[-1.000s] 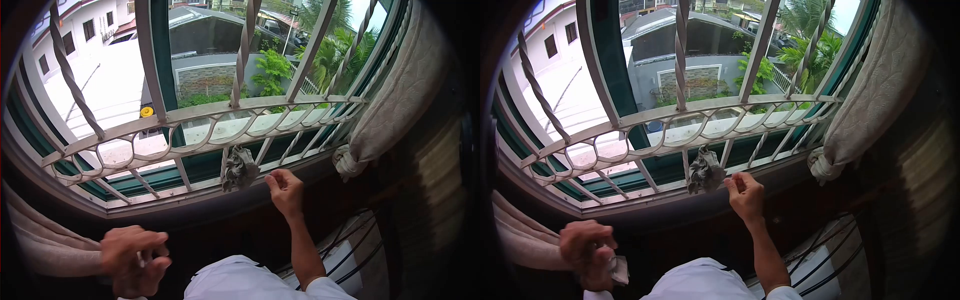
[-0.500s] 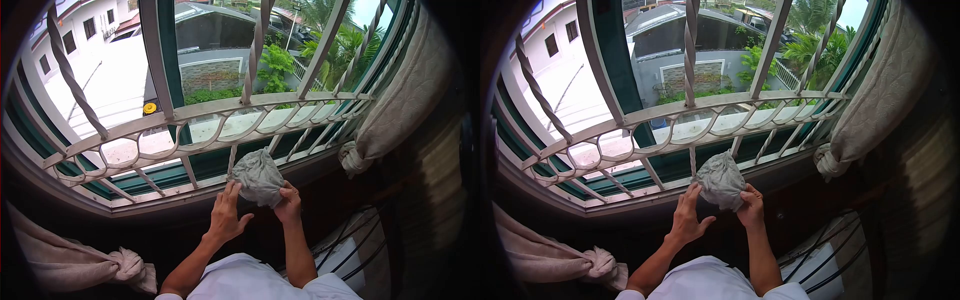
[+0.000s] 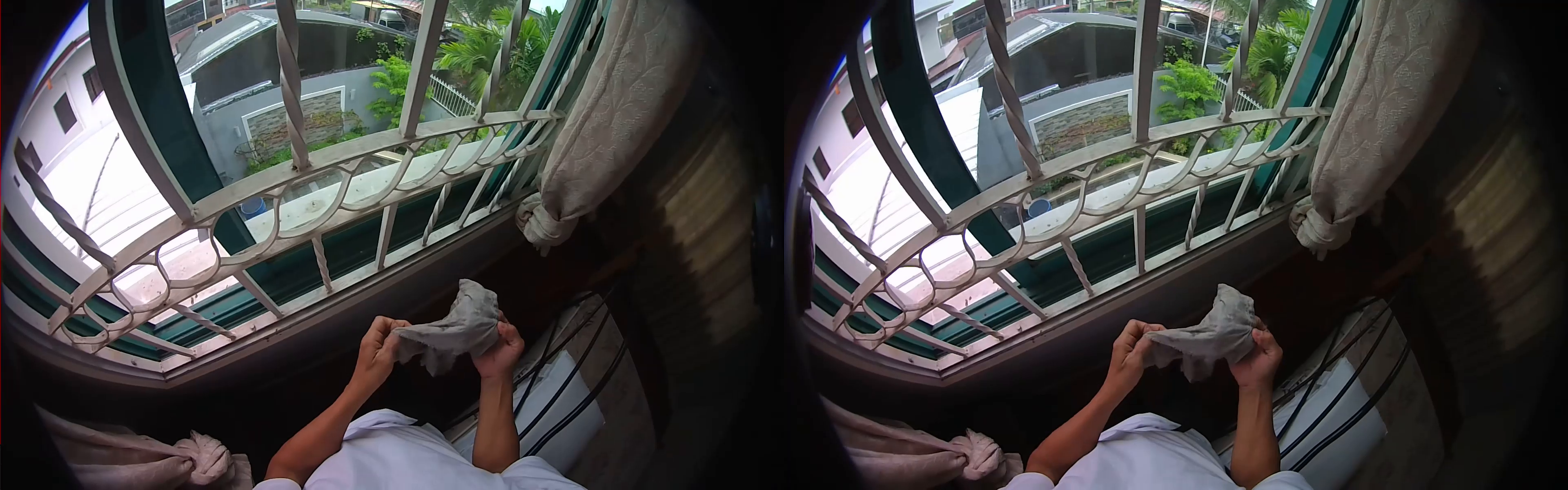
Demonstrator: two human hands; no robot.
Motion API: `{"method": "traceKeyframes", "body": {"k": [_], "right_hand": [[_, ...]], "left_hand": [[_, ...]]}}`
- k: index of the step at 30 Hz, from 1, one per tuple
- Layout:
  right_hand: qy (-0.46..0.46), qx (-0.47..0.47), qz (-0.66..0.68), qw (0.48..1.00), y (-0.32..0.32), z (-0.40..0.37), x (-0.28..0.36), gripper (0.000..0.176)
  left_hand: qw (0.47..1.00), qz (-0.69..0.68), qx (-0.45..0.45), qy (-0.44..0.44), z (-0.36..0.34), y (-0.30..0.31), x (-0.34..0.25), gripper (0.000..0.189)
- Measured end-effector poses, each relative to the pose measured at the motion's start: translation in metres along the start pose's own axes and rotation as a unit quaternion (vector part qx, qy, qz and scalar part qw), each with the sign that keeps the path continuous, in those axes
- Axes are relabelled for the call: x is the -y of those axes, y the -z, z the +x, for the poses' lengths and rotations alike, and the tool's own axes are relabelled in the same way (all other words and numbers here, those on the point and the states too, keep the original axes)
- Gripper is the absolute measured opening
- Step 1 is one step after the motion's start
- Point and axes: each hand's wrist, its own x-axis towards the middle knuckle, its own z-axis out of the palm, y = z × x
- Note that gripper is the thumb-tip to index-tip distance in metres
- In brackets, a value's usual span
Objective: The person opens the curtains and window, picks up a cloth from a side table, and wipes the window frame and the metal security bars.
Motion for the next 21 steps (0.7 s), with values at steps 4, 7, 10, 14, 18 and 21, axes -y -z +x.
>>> {"method": "traceKeyframes", "body": {"k": [4,7,10,14,18,21], "right_hand": [[0.022,-0.032,-0.025,0.999,0.000,0.004,0.008,0.031],[0.033,-0.018,-0.134,0.990,0.022,0.016,0.014,0.017],[0.001,-0.014,-0.243,0.970,0.022,0.031,0.020,0.011],[0.026,-0.035,-0.324,0.945,0.027,0.045,0.028,0.018],[0.046,-0.050,-0.341,0.938,0.043,0.057,0.046,0.019],[0.067,-0.001,-0.554,0.830,0.043,0.059,0.052,0.017]], "left_hand": [[0.940,0.310,0.111,-0.085,0.002,0.015,-0.005,0.012],[0.945,0.298,0.095,-0.094,0.011,0.028,-0.002,0.015],[0.962,0.254,0.045,-0.094,0.022,0.022,-0.026,0.017],[0.929,0.310,-0.061,-0.193,0.041,0.028,-0.046,0.021],[0.974,0.206,-0.039,-0.079,0.050,0.047,-0.063,0.029],[0.964,0.234,-0.003,-0.129,0.051,0.028,-0.075,0.029]]}}
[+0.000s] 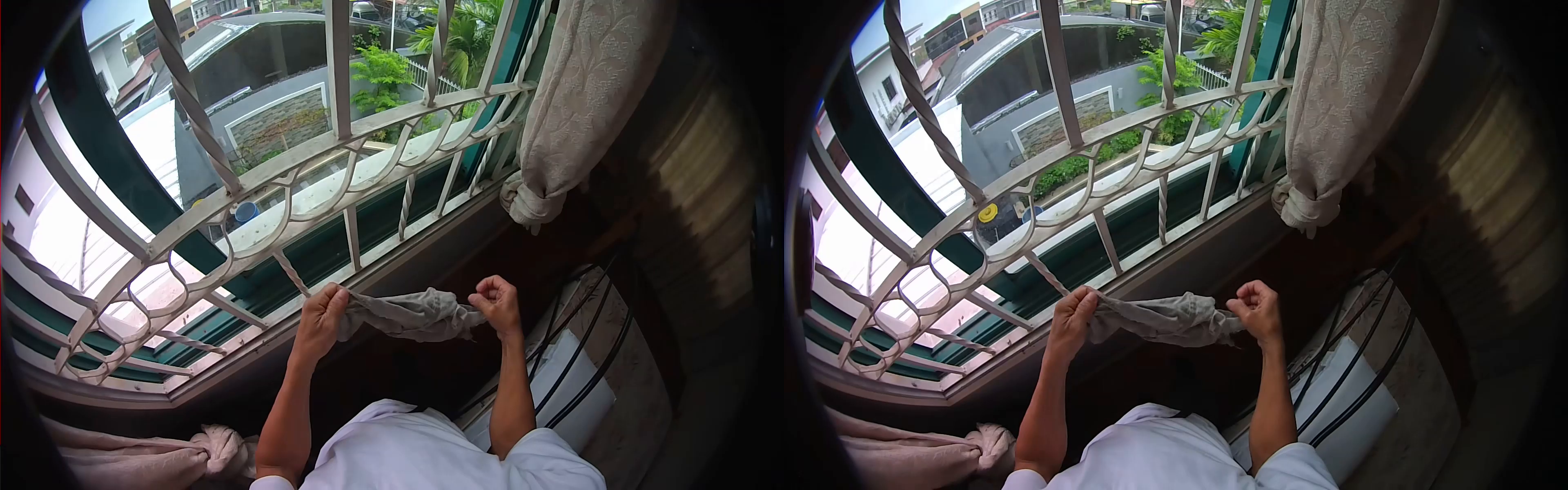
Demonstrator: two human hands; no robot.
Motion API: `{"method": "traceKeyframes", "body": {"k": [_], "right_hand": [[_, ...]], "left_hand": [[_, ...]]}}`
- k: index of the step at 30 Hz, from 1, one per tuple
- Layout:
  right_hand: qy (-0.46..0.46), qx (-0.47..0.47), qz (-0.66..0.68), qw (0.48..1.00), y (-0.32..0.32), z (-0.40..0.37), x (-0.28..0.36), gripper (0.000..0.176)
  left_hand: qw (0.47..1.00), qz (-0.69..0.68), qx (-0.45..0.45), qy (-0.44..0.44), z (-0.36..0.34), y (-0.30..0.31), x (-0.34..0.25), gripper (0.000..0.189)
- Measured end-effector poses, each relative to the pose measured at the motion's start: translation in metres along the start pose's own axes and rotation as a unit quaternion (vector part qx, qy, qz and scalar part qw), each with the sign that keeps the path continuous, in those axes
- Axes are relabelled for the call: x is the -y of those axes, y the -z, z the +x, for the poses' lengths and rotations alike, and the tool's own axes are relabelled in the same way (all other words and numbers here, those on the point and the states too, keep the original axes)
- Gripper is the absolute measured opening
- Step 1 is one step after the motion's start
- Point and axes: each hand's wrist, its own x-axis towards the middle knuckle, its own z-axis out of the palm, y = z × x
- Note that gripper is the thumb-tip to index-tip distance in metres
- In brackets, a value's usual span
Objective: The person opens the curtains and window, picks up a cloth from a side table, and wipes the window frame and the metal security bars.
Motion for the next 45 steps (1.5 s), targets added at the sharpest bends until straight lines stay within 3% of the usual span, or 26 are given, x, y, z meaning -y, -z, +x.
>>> {"method": "traceKeyframes", "body": {"k": [1,3,4,6,7,9,14,16,17,19,20,22,24,25,26,27,28,33,34,36,38,40,41,42,43,45], "right_hand": [[0.041,0.025,-0.065,0.997,-0.020,-0.004,0.028,0.022],[0.282,0.062,-0.189,0.938,-0.072,-0.007,0.059,0.033],[0.283,0.062,-0.189,0.938,-0.087,-0.008,0.057,0.033],[0.239,0.208,-0.082,0.945,-0.103,-0.004,0.051,0.031],[0.242,0.206,-0.083,0.944,-0.095,0.000,0.049,0.031],[0.035,0.191,0.012,0.981,-0.068,0.007,0.046,0.030],[0.152,0.162,-0.123,0.967,-0.059,0.000,0.077,0.011],[0.341,0.089,-0.319,0.880,-0.061,0.000,0.075,0.007],[0.344,0.089,-0.319,0.879,-0.063,-0.002,0.076,0.007],[0.269,-0.034,-0.439,0.856,-0.068,-0.009,0.081,0.011],[0.274,-0.035,-0.439,0.855,-0.072,-0.010,0.077,0.011],[0.047,-0.157,-0.428,0.889,-0.080,-0.011,0.052,0.045],[0.015,-0.074,-0.177,0.981,-0.057,0.001,-0.062,0.061],[-0.015,-0.043,-0.052,0.998,-0.046,0.007,-0.118,0.070],[-0.016,-0.045,-0.052,0.997,-0.053,-0.002,-0.103,0.070],[-0.021,0.092,0.206,0.974,-0.060,-0.015,-0.089,0.081],[-0.024,0.221,0.444,0.868,-0.067,-0.030,-0.066,0.093],[-0.095,0.161,0.431,0.883,-0.091,-0.060,-0.014,0.098],[-0.137,0.151,0.436,0.876,-0.095,-0.064,-0.014,0.096],[-0.148,0.147,0.411,0.887,-0.104,-0.069,-0.020,0.090],[-0.157,0.147,0.386,0.897,-0.107,-0.075,-0.041,0.083],[-0.172,0.142,0.512,0.830,-0.098,-0.070,-0.073,0.060],[-0.172,0.141,0.512,0.830,-0.088,-0.066,-0.075,0.060],[-0.195,0.127,0.318,0.919,-0.074,-0.060,-0.076,0.051],[-0.208,0.107,0.110,0.966,-0.066,-0.054,-0.069,0.045],[-0.231,0.047,0.020,0.972,-0.064,-0.058,-0.059,0.048]], "left_hand": [[0.999,0.008,0.046,0.012,0.002,-0.010,-0.009,0.029],[0.995,0.017,0.094,0.027,0.007,-0.032,-0.020,0.028],[0.992,0.028,0.121,0.000,0.012,-0.044,-0.025,0.025],[0.986,0.066,0.147,-0.051,0.023,-0.047,-0.041,0.021],[0.985,0.066,0.148,-0.055,0.023,-0.041,-0.047,0.021],[0.974,0.148,0.147,-0.087,0.023,-0.022,-0.053,0.023],[0.966,0.213,0.086,-0.119,0.014,0.007,-0.057,0.017],[0.959,0.234,0.084,-0.133,0.008,0.006,-0.057,0.015],[0.952,0.257,0.082,-0.142,0.004,0.005,-0.058,0.013],[0.957,0.242,0.082,-0.138,-0.010,-0.006,-0.058,0.010],[0.961,0.227,0.084,-0.134,-0.017,-0.015,-0.057,0.008],[0.958,0.179,0.096,-0.205,-0.036,-0.041,-0.048,0.006],[0.953,0.173,0.152,-0.199,-0.062,-0.067,-0.048,0.014],[0.945,0.193,0.189,-0.182,-0.071,-0.076,-0.050,0.017],[0.933,0.229,0.223,-0.167,-0.077,-0.075,-0.046,0.019],[0.917,0.264,0.257,-0.156,-0.080,-0.075,-0.039,0.021],[0.916,0.261,0.261,-0.159,-0.083,-0.070,-0.033,0.021],[0.988,0.128,-0.082,0.031,-0.076,-0.025,0.035,0.032],[0.989,0.126,-0.073,0.024,-0.073,-0.028,0.033,0.032],[0.962,-0.180,-0.012,0.203,-0.071,-0.036,0.026,0.021],[0.966,-0.179,0.011,0.186,-0.076,-0.038,0.046,0.017],[0.977,-0.153,0.016,0.146,-0.075,-0.042,0.052,0.008],[0.977,-0.154,0.016,0.147,-0.074,-0.040,0.047,0.008],[0.976,-0.161,0.016,0.147,-0.072,-0.039,0.039,0.006],[0.975,-0.169,0.016,0.147,-0.069,-0.038,0.034,0.004],[0.969,-0.171,0.081,0.157,-0.063,-0.032,0.030,0.004]]}}
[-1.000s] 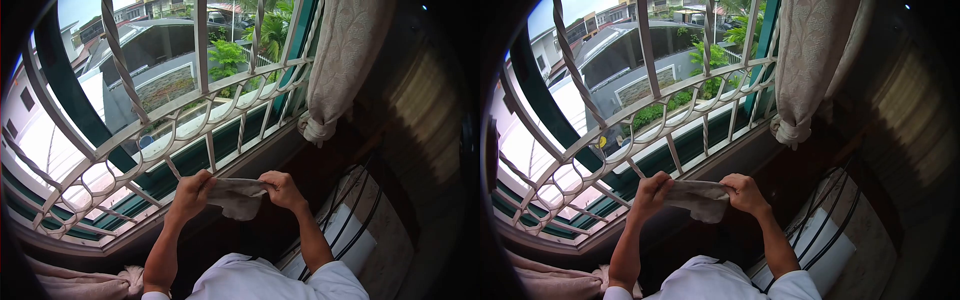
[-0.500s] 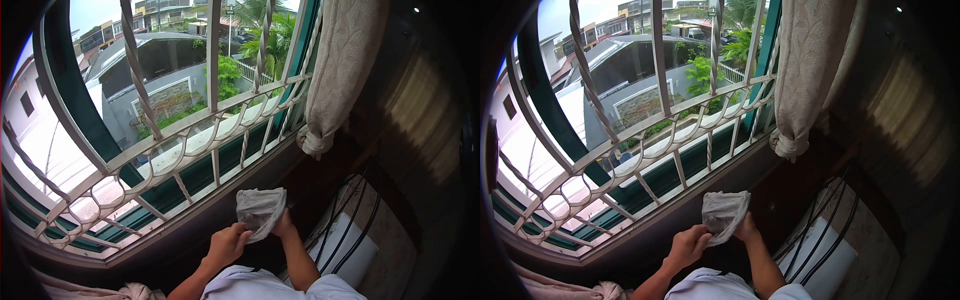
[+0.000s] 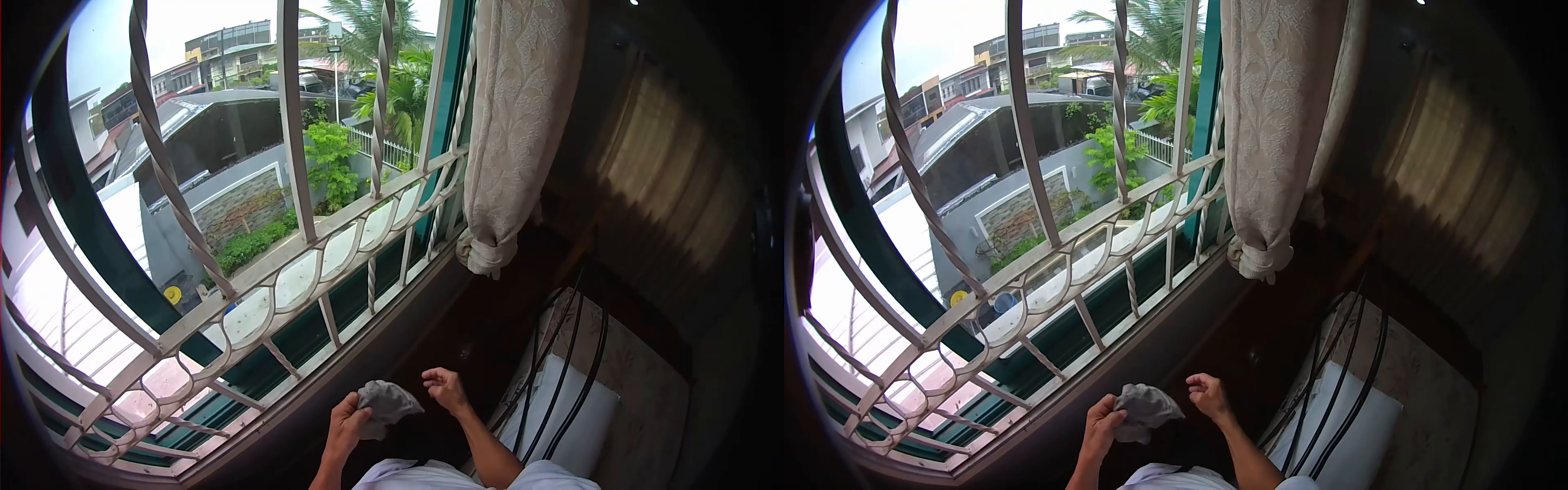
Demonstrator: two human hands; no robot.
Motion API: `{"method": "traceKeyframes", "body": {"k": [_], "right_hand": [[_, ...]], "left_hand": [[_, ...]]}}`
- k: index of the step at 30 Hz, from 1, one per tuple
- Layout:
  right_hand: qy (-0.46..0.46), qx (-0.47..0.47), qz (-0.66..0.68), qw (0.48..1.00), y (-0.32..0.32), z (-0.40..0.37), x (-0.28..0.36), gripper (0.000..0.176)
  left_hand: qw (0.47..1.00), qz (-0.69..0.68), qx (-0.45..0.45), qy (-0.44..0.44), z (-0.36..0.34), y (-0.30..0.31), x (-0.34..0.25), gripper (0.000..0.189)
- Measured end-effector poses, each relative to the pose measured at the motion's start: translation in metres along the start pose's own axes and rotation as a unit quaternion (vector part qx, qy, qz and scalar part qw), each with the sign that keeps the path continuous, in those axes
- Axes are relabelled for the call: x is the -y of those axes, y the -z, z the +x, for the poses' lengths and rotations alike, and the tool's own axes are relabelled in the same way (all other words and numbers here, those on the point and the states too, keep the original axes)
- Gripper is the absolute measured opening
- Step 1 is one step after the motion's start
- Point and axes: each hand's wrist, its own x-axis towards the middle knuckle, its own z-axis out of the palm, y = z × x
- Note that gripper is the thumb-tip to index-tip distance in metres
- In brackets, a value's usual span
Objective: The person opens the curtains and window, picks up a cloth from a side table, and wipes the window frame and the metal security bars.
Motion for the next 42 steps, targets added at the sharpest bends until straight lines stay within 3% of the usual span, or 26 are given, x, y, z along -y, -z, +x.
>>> {"method": "traceKeyframes", "body": {"k": [2,3,4,6,8,9,10,11,13,14,16,17,20,21,22,26,27,29,30,32,33,34,37,39,41,42], "right_hand": [[0.162,0.043,0.112,0.979,0.001,0.004,0.004,0.052],[0.159,0.114,0.189,0.962,-0.014,-0.012,0.038,0.055],[0.161,0.111,0.187,0.963,-0.025,-0.016,0.046,0.055],[0.060,0.323,0.376,0.867,-0.039,-0.018,0.050,0.047],[-0.004,0.298,0.362,0.883,-0.044,-0.010,0.027,0.046],[-0.068,0.280,0.348,0.892,-0.055,0.005,0.018,0.047],[-0.073,0.294,0.343,0.889,-0.059,0.013,0.023,0.047],[-0.113,0.258,0.345,0.895,-0.063,0.015,0.029,0.046],[-0.169,0.262,0.320,0.895,-0.071,0.022,0.049,0.045],[-0.127,0.286,0.307,0.899,-0.074,0.021,0.064,0.057],[-0.049,0.396,0.254,0.881,-0.081,0.025,0.085,0.081],[-0.083,0.429,0.279,0.855,-0.088,0.026,0.094,0.090],[-0.105,0.570,0.222,0.784,-0.105,0.043,0.116,0.089],[-0.053,0.666,0.234,0.706,-0.125,0.045,0.134,0.088],[0.028,0.703,0.279,0.654,-0.125,0.036,0.145,0.088],[0.046,0.805,0.086,0.584,-0.160,0.003,0.225,0.090],[0.037,0.815,0.081,0.572,-0.169,0.000,0.230,0.090],[0.236,0.742,-0.090,0.621,-0.183,-0.005,0.236,0.091],[0.236,0.748,-0.093,0.613,-0.187,-0.007,0.241,0.091],[0.361,0.656,-0.139,0.648,-0.188,-0.011,0.247,0.084],[0.418,0.623,-0.103,0.653,-0.189,-0.007,0.245,0.081],[0.420,0.624,-0.105,0.651,-0.188,-0.003,0.245,0.081],[0.430,0.564,-0.082,0.700,-0.181,-0.005,0.255,0.079],[0.518,0.414,-0.118,0.739,-0.178,-0.018,0.271,0.077],[0.611,0.348,-0.087,0.706,-0.177,-0.011,0.281,0.074],[0.613,0.340,-0.089,0.707,-0.173,-0.015,0.284,0.074]], "left_hand": [[0.998,0.004,0.066,0.014,0.013,-0.001,-0.003,0.004],[0.995,0.014,0.100,0.011,0.019,-0.003,0.000,0.007],[0.991,0.025,0.134,0.006,0.028,-0.007,-0.001,0.011],[0.997,0.016,0.079,-0.004,0.045,-0.020,-0.007,0.017],[1.000,0.007,0.006,-0.019,0.051,-0.028,-0.012,0.023],[0.959,0.217,-0.125,-0.135,0.049,-0.025,-0.018,0.031],[0.849,0.411,-0.235,-0.236,0.047,-0.026,-0.023,0.039],[0.801,0.468,-0.264,-0.265,0.040,-0.023,-0.027,0.056],[0.784,0.505,-0.215,-0.289,0.026,-0.023,-0.034,0.068],[0.821,0.485,-0.183,-0.240,0.019,-0.031,-0.041,0.082],[0.801,0.555,-0.142,-0.174,0.011,-0.033,-0.032,0.096],[0.777,0.580,-0.169,-0.176,0.009,-0.032,-0.030,0.096],[0.745,0.562,-0.264,-0.243,0.001,-0.026,-0.039,0.076],[0.711,0.546,-0.313,-0.313,-0.016,-0.015,-0.058,0.069],[0.705,0.548,-0.328,-0.307,-0.026,-0.011,-0.063,0.069],[0.657,0.485,-0.474,-0.330,-0.060,-0.021,-0.090,0.052],[0.641,0.428,-0.552,-0.318,-0.067,-0.023,-0.094,0.045],[0.600,0.310,-0.680,-0.286,-0.082,-0.021,-0.101,0.031],[0.575,0.250,-0.732,-0.268,-0.091,-0.013,-0.105,0.027],[0.562,0.079,-0.770,-0.292,-0.116,0.015,-0.101,0.025],[0.553,0.064,-0.761,-0.332,-0.133,0.037,-0.096,0.027],[0.544,0.051,-0.751,-0.372,-0.149,0.054,-0.097,0.030],[0.472,0.121,-0.801,-0.348,-0.179,0.078,-0.121,0.035],[0.457,0.153,-0.797,-0.364,-0.188,0.093,-0.138,0.035],[0.403,0.228,-0.789,-0.404,-0.193,0.120,-0.153,0.036],[0.409,0.226,-0.785,-0.408,-0.194,0.130,-0.157,0.036]]}}
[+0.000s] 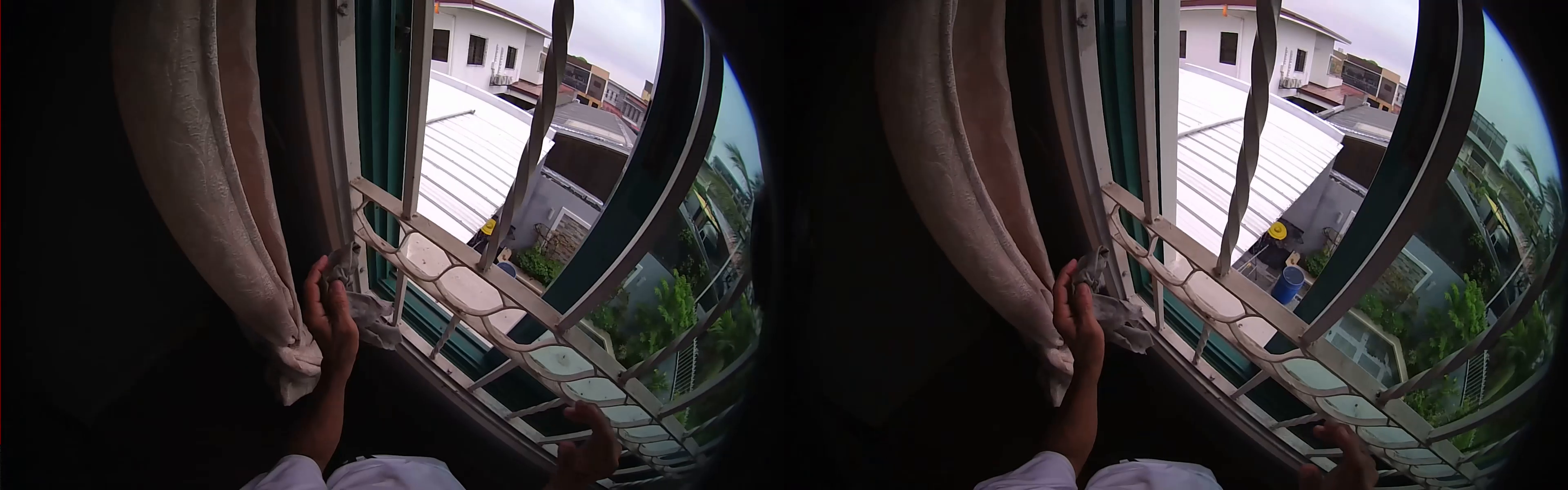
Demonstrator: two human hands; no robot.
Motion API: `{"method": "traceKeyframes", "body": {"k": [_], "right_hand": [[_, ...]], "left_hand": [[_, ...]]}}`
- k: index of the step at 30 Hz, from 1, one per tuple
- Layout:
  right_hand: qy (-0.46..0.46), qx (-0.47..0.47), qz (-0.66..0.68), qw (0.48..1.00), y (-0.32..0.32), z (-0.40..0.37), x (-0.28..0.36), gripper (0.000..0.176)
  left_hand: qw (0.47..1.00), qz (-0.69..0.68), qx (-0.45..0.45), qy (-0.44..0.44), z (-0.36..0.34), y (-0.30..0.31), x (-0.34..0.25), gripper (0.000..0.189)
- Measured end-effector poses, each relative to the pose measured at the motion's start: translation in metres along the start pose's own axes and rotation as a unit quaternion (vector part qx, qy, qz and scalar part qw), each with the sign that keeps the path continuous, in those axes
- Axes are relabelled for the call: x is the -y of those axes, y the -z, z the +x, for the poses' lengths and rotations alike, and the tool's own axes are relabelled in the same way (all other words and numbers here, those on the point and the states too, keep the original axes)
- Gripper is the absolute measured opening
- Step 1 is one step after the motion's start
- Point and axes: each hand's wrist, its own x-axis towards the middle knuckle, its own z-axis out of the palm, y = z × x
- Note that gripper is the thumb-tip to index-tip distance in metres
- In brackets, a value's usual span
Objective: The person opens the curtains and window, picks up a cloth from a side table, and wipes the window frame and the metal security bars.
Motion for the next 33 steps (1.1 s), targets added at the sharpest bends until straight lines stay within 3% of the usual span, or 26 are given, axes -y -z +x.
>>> {"method": "traceKeyframes", "body": {"k": [2,4,5,6,8,9,10,12,14,15,16,18,20,22,23,24,26,27,30,31,33], "right_hand": [[0.025,-0.091,-0.168,0.981,0.002,0.012,0.025,0.056],[0.141,-0.223,-0.225,0.938,-0.008,0.041,0.045,0.045],[0.178,-0.288,-0.202,0.919,-0.011,0.044,0.040,0.042],[0.175,-0.290,-0.210,0.917,-0.011,0.047,0.040,0.042],[0.138,-0.298,-0.351,0.877,-0.009,0.056,0.044,0.047],[0.035,-0.252,-0.395,0.883,0.016,0.026,0.005,0.038],[0.031,-0.254,-0.397,0.881,0.004,0.029,0.005,0.038],[0.088,-0.215,-0.506,0.831,-0.018,0.045,0.015,0.030],[0.096,-0.209,-0.513,0.827,-0.023,0.042,0.014,0.030],[0.093,-0.226,-0.488,0.838,-0.024,0.035,0.009,0.030],[0.093,-0.242,-0.463,0.847,-0.028,0.037,0.011,0.030],[0.091,-0.242,-0.456,0.851,-0.048,0.040,0.020,0.031],[0.181,-0.111,-0.444,0.870,-0.072,0.064,0.032,0.034],[0.207,-0.093,-0.420,0.879,-0.095,0.089,0.038,0.036],[0.171,-0.098,-0.427,0.883,-0.097,0.091,0.036,0.035],[0.171,-0.099,-0.428,0.882,-0.096,0.094,0.034,0.035],[0.173,-0.150,-0.368,0.901,-0.100,0.096,0.030,0.034],[0.150,-0.200,-0.300,0.921,-0.107,0.094,0.022,0.035],[0.125,-0.262,-0.331,0.898,-0.107,0.093,0.010,0.037],[0.117,-0.255,-0.335,0.899,-0.106,0.095,0.011,0.043],[0.097,-0.220,-0.327,0.914,-0.105,0.098,0.018,0.047]], "left_hand": [[0.997,0.057,-0.023,-0.044,0.019,-0.011,0.000,0.038],[0.996,0.035,-0.036,-0.078,0.040,-0.020,-0.004,0.038],[0.978,0.082,-0.034,-0.187,0.053,-0.023,-0.007,0.040],[0.947,0.129,-0.032,-0.292,0.064,-0.025,-0.012,0.042],[0.907,0.233,0.081,-0.342,0.087,-0.030,-0.027,0.044],[0.903,0.223,0.145,-0.338,0.090,-0.044,-0.023,0.043],[0.894,0.214,0.210,-0.334,0.092,-0.054,-0.016,0.041],[0.881,0.231,0.197,-0.363,0.104,-0.050,-0.005,0.039],[0.862,0.292,0.243,-0.335,0.129,-0.036,-0.010,0.032],[0.849,0.336,0.189,-0.362,0.141,-0.039,0.000,0.031],[0.849,0.334,0.190,-0.363,0.141,-0.042,0.003,0.031],[0.880,0.202,0.232,-0.362,0.141,-0.050,0.005,0.029],[0.869,0.222,0.252,-0.362,0.145,-0.046,-0.007,0.027],[0.849,0.265,0.290,-0.353,0.145,-0.043,-0.017,0.024],[0.837,0.316,0.233,-0.381,0.160,-0.040,-0.006,0.025],[0.837,0.315,0.234,-0.382,0.157,-0.043,-0.003,0.025],[0.873,0.163,0.294,-0.354,0.150,-0.048,-0.004,0.026],[0.874,0.164,0.291,-0.354,0.134,-0.050,-0.010,0.025],[0.853,0.238,0.299,-0.356,0.152,-0.041,-0.012,0.024],[0.848,0.301,0.260,-0.350,0.163,-0.039,-0.004,0.025],[0.858,0.253,0.258,-0.365,0.161,-0.045,0.004,0.024]]}}
